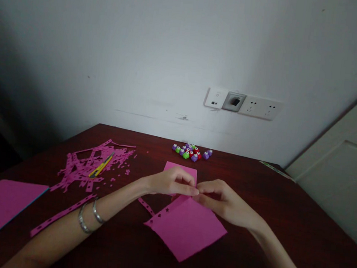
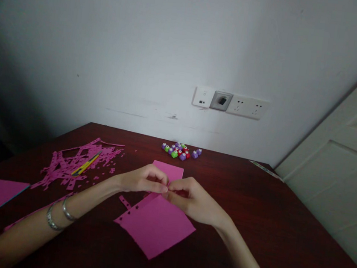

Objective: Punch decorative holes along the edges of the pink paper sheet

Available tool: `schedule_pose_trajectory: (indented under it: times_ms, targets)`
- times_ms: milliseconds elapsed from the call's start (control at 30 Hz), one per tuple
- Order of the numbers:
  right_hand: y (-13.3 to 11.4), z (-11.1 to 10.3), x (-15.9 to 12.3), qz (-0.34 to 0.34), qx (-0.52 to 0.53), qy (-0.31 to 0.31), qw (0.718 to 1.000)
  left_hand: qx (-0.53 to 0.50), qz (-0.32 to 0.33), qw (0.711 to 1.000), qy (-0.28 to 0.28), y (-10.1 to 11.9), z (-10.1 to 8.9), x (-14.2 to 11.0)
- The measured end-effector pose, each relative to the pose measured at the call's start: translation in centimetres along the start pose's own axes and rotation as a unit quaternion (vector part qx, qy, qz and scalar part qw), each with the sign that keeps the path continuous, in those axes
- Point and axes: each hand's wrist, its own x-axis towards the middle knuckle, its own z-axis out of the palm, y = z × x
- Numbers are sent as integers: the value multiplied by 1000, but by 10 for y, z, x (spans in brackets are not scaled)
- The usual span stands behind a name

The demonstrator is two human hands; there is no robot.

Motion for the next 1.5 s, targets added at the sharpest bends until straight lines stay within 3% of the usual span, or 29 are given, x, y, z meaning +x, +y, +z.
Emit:
schedule_pose_trajectory:
  times_ms: [433,600,800,1067,1233,1500]
  targets:
    - [-5,2,1,-58,-44,20,997,-186,-12,982,8,-12,1,1]
    - [-3,2,0,-9,-11,37,999,-124,16,990,60,-6,1,1]
    - [11,3,7,59,34,-5,998,-16,24,996,90,-6,7,6]
    - [17,-2,8,86,40,25,995,85,14,996,-19,-2,-8,-1]
    - [16,2,9,85,67,18,994,30,-3,1000,-7,-3,-2,0]
    - [10,4,8,49,92,3,995,-143,-58,988,-10,-8,5,2]
